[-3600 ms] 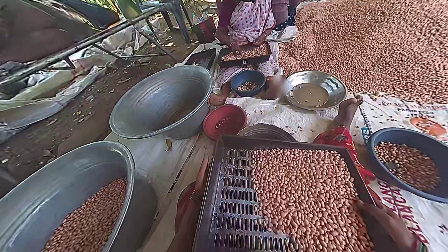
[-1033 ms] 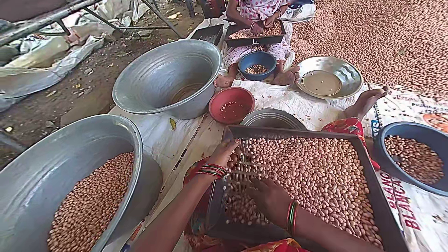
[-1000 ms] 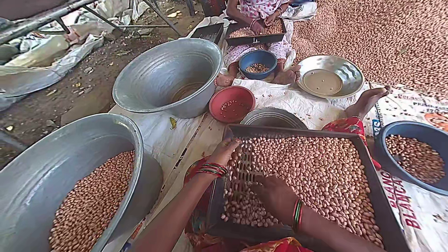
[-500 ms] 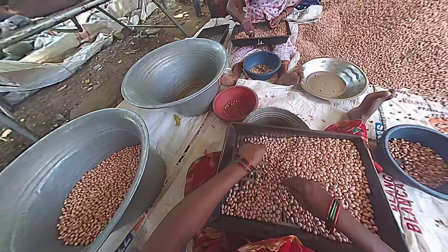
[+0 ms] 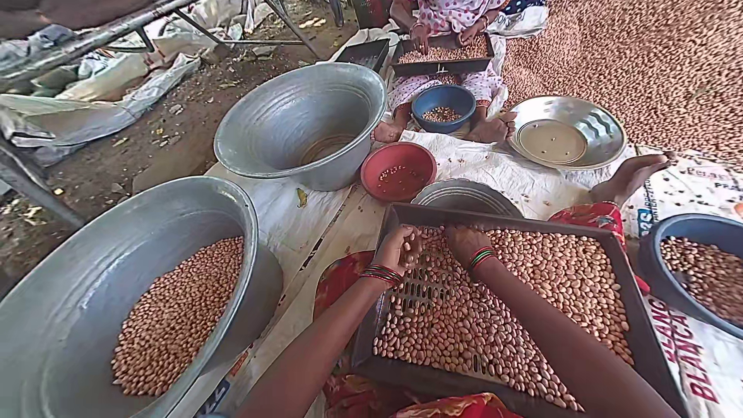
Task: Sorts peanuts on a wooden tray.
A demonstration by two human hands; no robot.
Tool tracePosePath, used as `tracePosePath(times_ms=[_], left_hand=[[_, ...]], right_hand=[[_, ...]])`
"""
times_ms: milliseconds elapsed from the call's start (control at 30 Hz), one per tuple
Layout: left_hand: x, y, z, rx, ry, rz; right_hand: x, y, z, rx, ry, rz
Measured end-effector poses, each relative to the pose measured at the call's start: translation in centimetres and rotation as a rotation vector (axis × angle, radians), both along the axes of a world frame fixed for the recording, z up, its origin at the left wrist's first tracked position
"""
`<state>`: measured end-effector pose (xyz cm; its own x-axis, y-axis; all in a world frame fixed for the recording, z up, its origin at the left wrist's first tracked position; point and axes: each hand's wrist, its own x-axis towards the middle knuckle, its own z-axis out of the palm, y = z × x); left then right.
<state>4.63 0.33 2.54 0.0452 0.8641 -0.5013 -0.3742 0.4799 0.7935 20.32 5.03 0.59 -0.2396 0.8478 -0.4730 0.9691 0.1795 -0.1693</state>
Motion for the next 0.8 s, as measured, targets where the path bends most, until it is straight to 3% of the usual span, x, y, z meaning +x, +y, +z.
tracePosePath(times_ms=[133, 233, 367, 433, 500, 600, 700, 800], left_hand=[[0.1, -0.9, -0.1, -0.151, 0.162, -0.076], [0.5, -1.3, -0.5, -0.233, 0.217, -0.173], [0.9, -1.9, -0.3, -0.253, 0.145, -0.122], [0.3, -2.4, 0.5, -0.155, 0.157, -0.143], [-1.0, -3.2, 1.0, -0.043, 0.203, -0.260], [-2.9, -4.7, 1.4, 0.094, 0.322, -0.374], [-4.0, -5.4, 1.7, 0.152, 0.397, -0.347], [-4.5, -5.9, 1.7, 0.159, 0.397, -0.267]], right_hand=[[-0.1, -0.1, 0.5, -0.033, 0.011, -0.046], [0.1, -1.5, 2.5, -0.016, 0.319, -0.009], [0.4, -5.8, 5.5, -0.061, 0.631, 0.267], [1.8, -7.9, 5.5, -0.224, 0.598, 0.406], [3.4, -9.8, 4.2, -0.508, 0.447, 0.552], [3.9, -12.7, 1.4, -0.694, 0.137, 0.640], [3.1, -11.6, 0.8, -0.569, 0.013, 0.492], [4.0, -9.2, -0.6, -0.049, 0.388, 0.425]])
